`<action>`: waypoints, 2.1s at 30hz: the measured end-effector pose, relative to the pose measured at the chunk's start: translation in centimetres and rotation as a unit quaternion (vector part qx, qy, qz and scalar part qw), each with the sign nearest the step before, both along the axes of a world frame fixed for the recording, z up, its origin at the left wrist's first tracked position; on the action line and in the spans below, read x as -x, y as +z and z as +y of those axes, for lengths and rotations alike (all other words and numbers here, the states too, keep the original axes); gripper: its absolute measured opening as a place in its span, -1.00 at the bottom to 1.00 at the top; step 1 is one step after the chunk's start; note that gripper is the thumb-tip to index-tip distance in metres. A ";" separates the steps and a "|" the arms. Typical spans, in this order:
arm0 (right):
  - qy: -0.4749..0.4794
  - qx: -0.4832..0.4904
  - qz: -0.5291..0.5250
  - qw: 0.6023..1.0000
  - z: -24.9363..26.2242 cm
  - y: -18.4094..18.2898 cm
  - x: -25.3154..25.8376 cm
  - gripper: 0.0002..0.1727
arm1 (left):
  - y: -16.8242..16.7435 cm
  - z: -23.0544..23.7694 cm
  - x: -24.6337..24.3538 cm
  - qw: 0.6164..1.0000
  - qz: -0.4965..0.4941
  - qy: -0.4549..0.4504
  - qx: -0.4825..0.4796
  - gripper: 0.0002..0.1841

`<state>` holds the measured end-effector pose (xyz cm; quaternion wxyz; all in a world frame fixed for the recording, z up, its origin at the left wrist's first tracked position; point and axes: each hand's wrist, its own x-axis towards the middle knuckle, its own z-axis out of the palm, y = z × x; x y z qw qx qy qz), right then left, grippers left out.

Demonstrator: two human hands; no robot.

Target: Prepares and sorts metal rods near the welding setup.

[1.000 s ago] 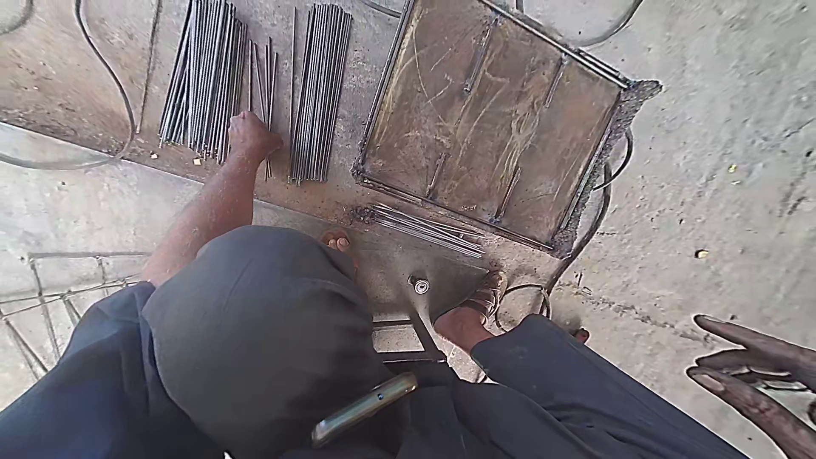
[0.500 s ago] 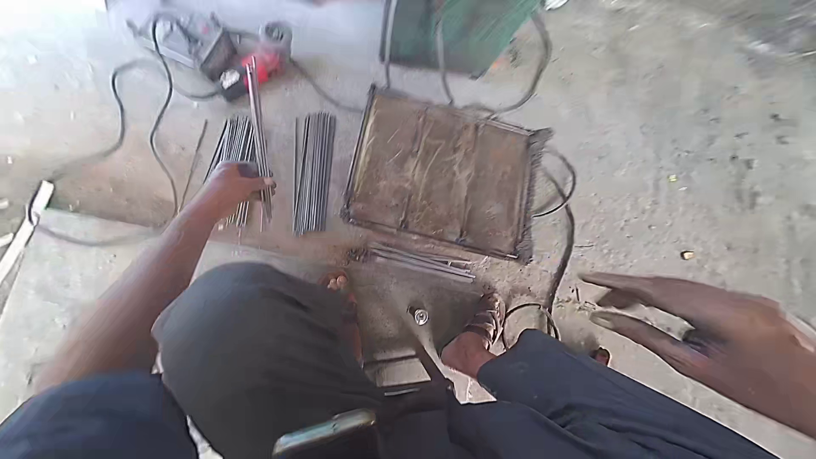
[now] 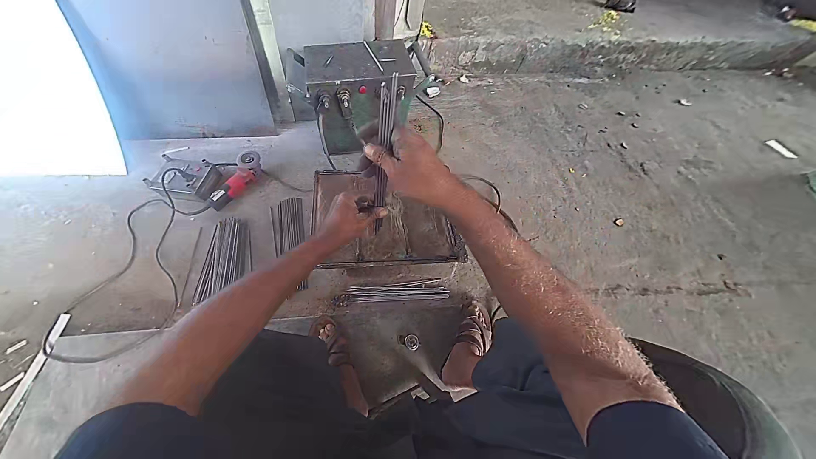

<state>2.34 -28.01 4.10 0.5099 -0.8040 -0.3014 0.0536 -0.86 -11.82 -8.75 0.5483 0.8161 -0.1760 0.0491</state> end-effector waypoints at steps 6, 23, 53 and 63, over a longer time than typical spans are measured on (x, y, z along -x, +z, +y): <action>0.010 0.116 -0.058 0.992 -3.2 -6.9 0.4 -0.75 | -3.1 -2.4 0.0 0.987 0.039 0.057 -0.148 -0.78; -0.010 0.190 0.159 0.969 -5.5 -13.4 1.7 -0.71 | -0.6 -0.6 -1.2 0.964 0.242 0.107 0.029 -0.78; -0.135 0.301 0.107 0.938 -8.0 -20.5 -2.6 -0.58 | 1.8 3.0 -1.7 0.952 0.233 0.163 0.111 -0.83; 0.011 0.056 0.181 0.982 -0.9 -13.6 1.9 -0.72 | 2.0 2.8 -1.7 0.968 0.222 0.085 0.084 -0.81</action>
